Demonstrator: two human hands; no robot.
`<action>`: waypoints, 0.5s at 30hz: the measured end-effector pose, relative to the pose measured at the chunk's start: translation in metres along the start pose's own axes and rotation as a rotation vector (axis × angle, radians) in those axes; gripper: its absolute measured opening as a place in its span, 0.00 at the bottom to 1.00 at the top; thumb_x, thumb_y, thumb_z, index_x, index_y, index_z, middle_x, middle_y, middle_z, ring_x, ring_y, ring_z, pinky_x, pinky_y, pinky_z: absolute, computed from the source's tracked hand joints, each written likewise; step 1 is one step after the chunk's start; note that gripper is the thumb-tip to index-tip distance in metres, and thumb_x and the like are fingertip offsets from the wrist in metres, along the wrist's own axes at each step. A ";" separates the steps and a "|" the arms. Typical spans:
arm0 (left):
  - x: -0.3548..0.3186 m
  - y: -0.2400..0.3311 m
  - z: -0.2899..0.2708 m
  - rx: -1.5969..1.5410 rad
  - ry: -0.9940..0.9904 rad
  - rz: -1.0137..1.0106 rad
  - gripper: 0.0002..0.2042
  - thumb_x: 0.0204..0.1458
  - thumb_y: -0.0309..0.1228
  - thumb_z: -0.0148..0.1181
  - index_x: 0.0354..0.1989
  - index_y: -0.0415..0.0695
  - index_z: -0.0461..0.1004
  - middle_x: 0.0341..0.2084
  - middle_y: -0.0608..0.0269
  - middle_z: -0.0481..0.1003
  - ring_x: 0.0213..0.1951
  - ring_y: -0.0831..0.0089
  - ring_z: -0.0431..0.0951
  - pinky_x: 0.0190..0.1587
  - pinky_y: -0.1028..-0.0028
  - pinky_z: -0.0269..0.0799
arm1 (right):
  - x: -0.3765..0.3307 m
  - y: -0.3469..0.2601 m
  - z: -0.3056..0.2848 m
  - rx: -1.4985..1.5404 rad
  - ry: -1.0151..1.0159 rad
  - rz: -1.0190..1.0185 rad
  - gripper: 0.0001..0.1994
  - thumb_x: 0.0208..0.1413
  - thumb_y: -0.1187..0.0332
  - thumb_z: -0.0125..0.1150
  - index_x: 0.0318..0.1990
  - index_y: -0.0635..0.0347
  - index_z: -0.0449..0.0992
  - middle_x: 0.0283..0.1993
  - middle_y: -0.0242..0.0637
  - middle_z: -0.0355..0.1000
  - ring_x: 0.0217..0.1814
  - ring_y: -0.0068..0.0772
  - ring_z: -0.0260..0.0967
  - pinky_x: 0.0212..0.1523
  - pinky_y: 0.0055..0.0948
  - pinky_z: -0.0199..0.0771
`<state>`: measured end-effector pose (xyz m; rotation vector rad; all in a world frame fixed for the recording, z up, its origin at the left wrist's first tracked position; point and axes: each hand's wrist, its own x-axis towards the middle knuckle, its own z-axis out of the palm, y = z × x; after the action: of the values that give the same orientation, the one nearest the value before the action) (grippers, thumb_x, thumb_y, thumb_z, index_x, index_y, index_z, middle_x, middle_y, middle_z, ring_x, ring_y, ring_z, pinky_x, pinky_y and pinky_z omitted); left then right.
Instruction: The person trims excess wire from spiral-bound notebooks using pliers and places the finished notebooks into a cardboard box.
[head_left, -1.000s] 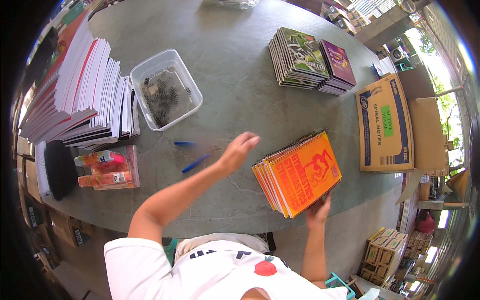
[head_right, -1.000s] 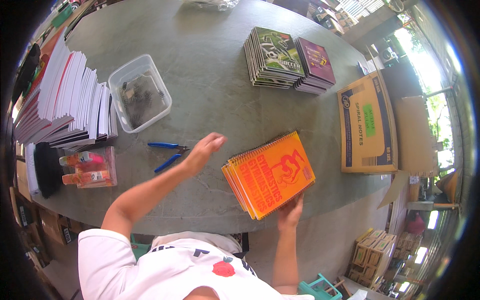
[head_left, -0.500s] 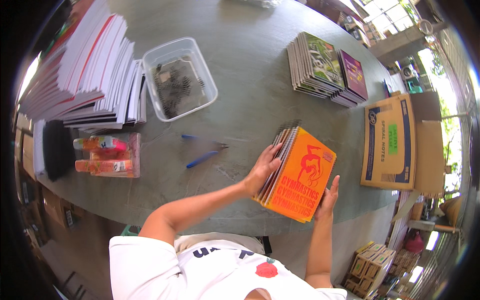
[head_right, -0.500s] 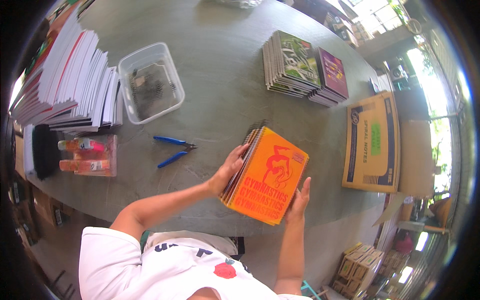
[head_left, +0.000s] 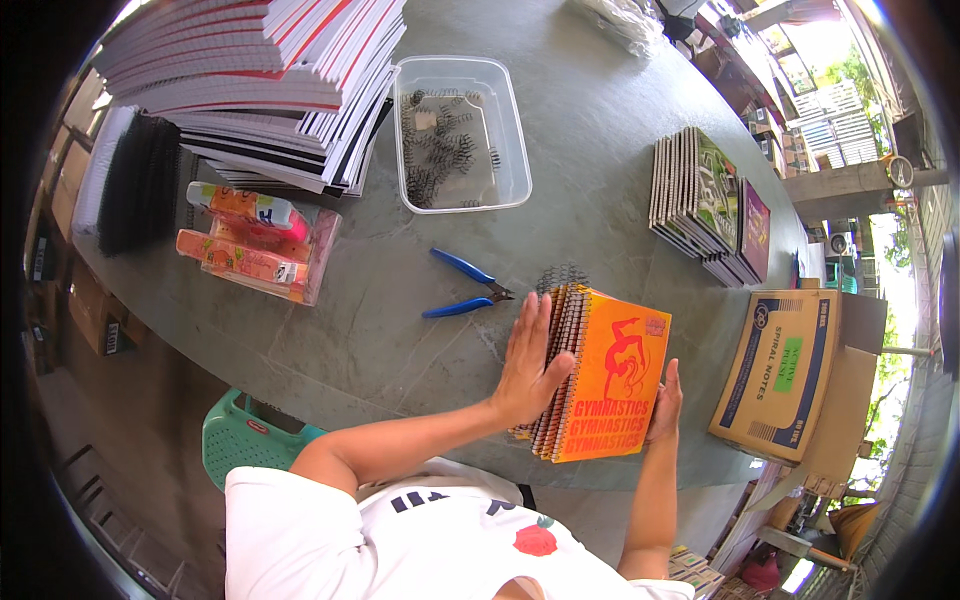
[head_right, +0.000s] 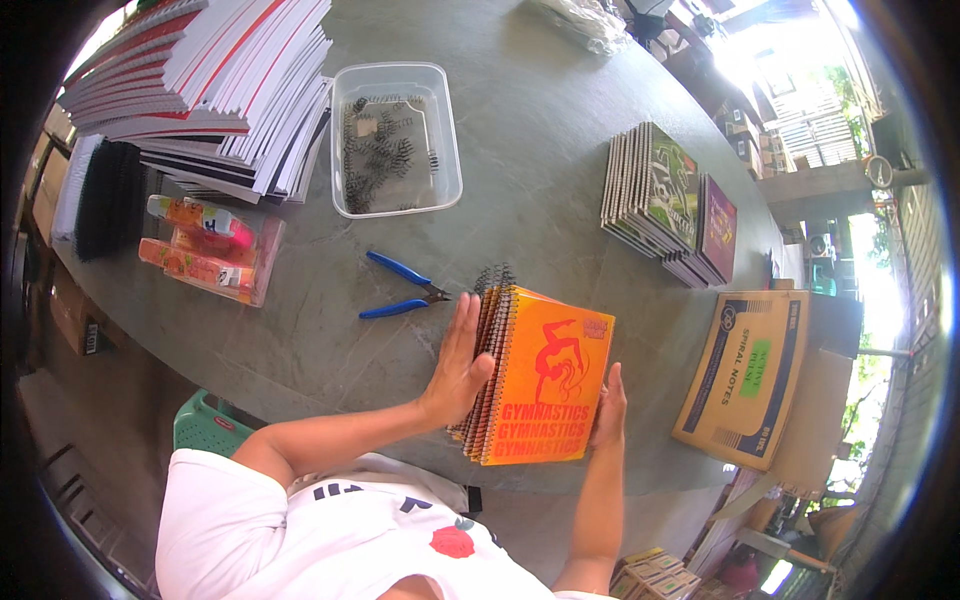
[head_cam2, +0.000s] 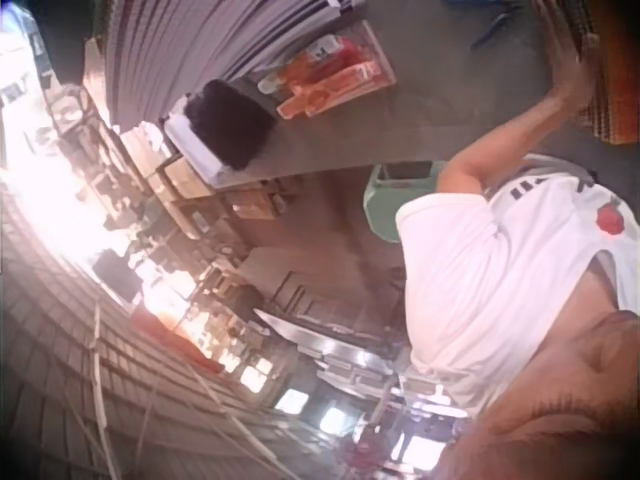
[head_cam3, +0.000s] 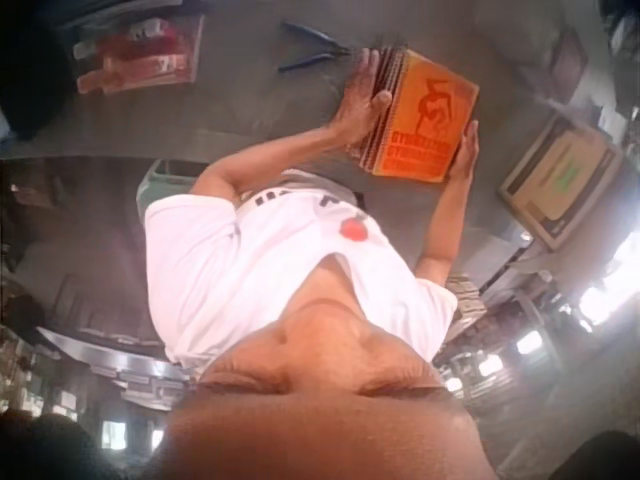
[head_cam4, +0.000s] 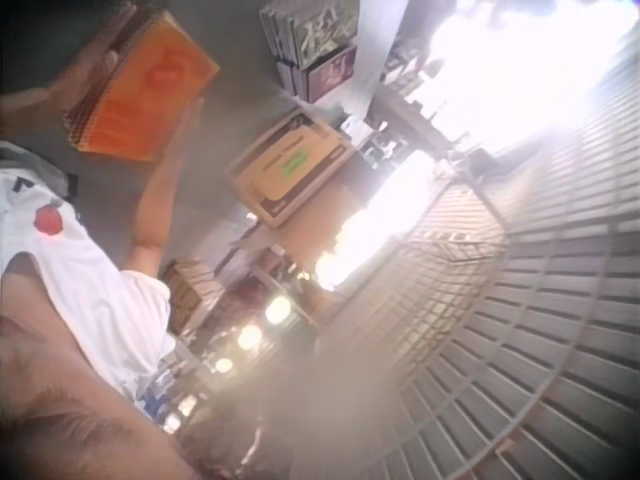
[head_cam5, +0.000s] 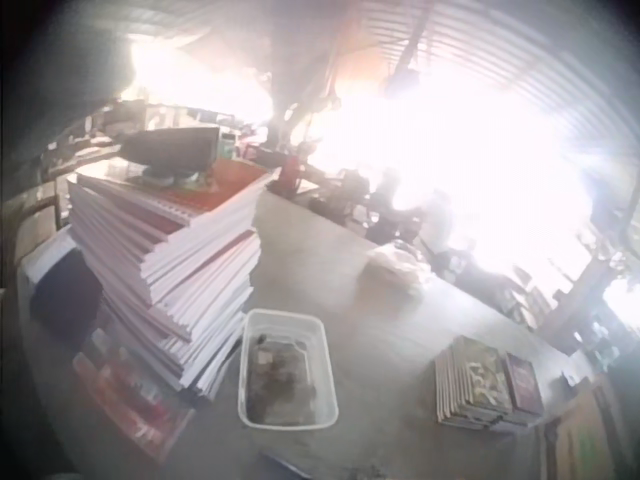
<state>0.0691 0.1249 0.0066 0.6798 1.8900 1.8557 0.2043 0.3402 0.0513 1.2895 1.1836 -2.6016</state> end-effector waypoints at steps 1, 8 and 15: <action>0.004 0.003 0.004 -0.002 0.011 -0.005 0.41 0.54 0.60 0.33 0.65 0.39 0.33 0.64 0.40 0.34 0.66 0.50 0.32 0.64 0.55 0.28 | 0.001 0.001 0.008 0.008 0.016 -0.007 0.33 0.55 0.40 0.40 0.52 0.65 0.66 0.47 0.43 0.70 0.44 0.34 0.70 0.41 0.32 0.74; 0.015 0.007 0.022 0.088 -0.029 0.039 0.42 0.53 0.61 0.30 0.65 0.39 0.31 0.65 0.44 0.34 0.67 0.54 0.31 0.64 0.58 0.25 | -0.002 0.003 0.033 -0.018 0.029 -0.142 0.30 0.58 0.44 0.38 0.55 0.61 0.63 0.53 0.41 0.66 0.52 0.36 0.67 0.48 0.35 0.71; 0.055 0.011 -0.085 0.783 -0.490 0.249 0.33 0.51 0.53 0.50 0.60 0.45 0.56 0.61 0.44 0.51 0.64 0.50 0.46 0.64 0.53 0.35 | -0.001 -0.042 0.005 -0.516 0.256 -0.327 0.30 0.58 0.46 0.41 0.60 0.59 0.58 0.61 0.41 0.58 0.63 0.38 0.54 0.61 0.35 0.54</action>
<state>-0.0246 0.0899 0.0231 1.5076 2.2038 0.8581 0.1886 0.3664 0.0801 1.4247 2.0889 -2.1030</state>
